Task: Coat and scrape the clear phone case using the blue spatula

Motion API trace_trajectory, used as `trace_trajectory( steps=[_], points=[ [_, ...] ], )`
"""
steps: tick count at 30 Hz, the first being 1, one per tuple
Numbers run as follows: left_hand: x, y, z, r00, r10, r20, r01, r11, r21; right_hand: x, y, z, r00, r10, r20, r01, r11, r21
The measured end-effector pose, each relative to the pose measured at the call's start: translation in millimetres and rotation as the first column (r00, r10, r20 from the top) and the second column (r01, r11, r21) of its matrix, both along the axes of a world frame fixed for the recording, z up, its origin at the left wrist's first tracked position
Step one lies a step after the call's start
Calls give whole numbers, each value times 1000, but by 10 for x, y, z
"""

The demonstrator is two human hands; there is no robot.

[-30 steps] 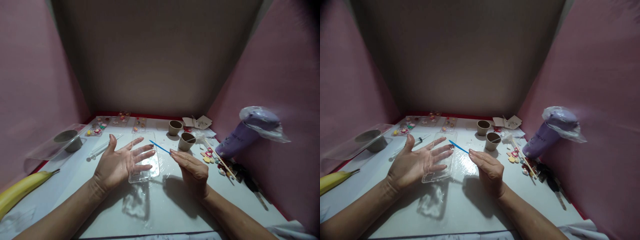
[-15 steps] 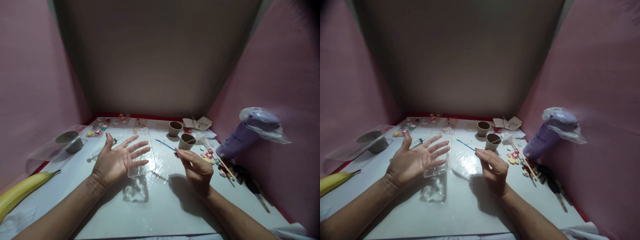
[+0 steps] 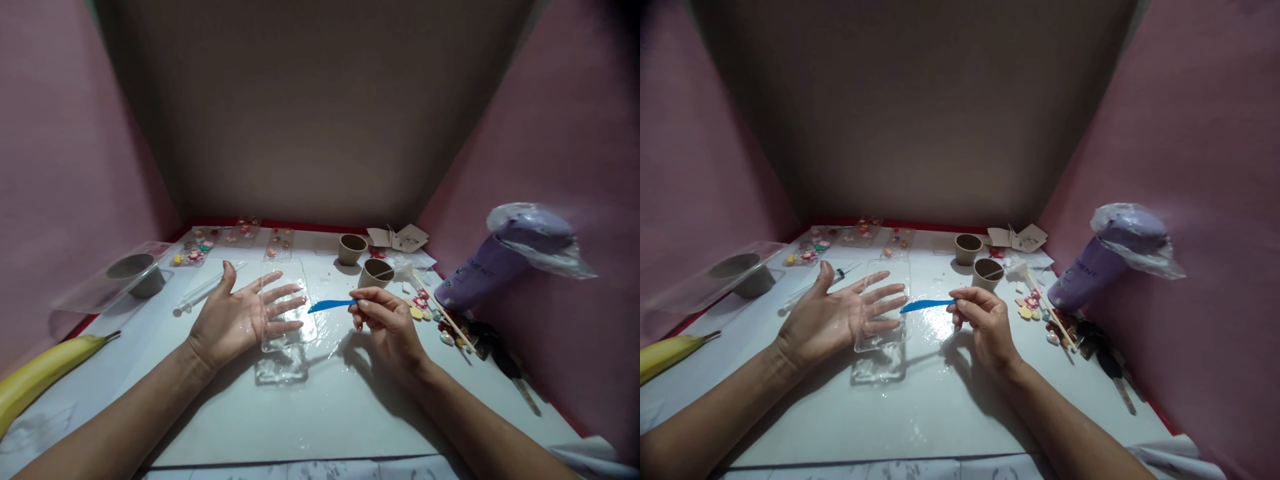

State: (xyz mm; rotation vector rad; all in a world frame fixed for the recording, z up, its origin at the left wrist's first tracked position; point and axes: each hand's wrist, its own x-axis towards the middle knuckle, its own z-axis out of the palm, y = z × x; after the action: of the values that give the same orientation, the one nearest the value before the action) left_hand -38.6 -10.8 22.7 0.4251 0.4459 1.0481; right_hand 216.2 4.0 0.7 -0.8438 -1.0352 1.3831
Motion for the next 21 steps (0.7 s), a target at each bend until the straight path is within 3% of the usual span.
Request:
trace_trajectory(
  steps=[4, 7, 11, 15, 21],
  points=[
    [0, 10, -13, 999, 47, -9, -47, 998, -29, 4, -39, -12, 998, 68, 17, -68, 998, 18],
    [-2, 21, -15, 996, 92, -15, -93, 995, -40, 4, -99, -17, 984, 135, 113, -148, 983, 111],
    [0, 28, -5, 990, 138, -31, -139, 989, -43, -19, -170, 4, 921, 169, 350, -289, 900, 327],
    [5, 26, -9, 982, 184, -37, -185, 983, -18, -57, -205, 7, 873, -49, 485, -268, 783, 561],
    [7, 1, -7, 970, 237, -50, -235, 971, 44, -66, -261, 6, 819, -345, 458, -137, 658, 741]
  ],
)
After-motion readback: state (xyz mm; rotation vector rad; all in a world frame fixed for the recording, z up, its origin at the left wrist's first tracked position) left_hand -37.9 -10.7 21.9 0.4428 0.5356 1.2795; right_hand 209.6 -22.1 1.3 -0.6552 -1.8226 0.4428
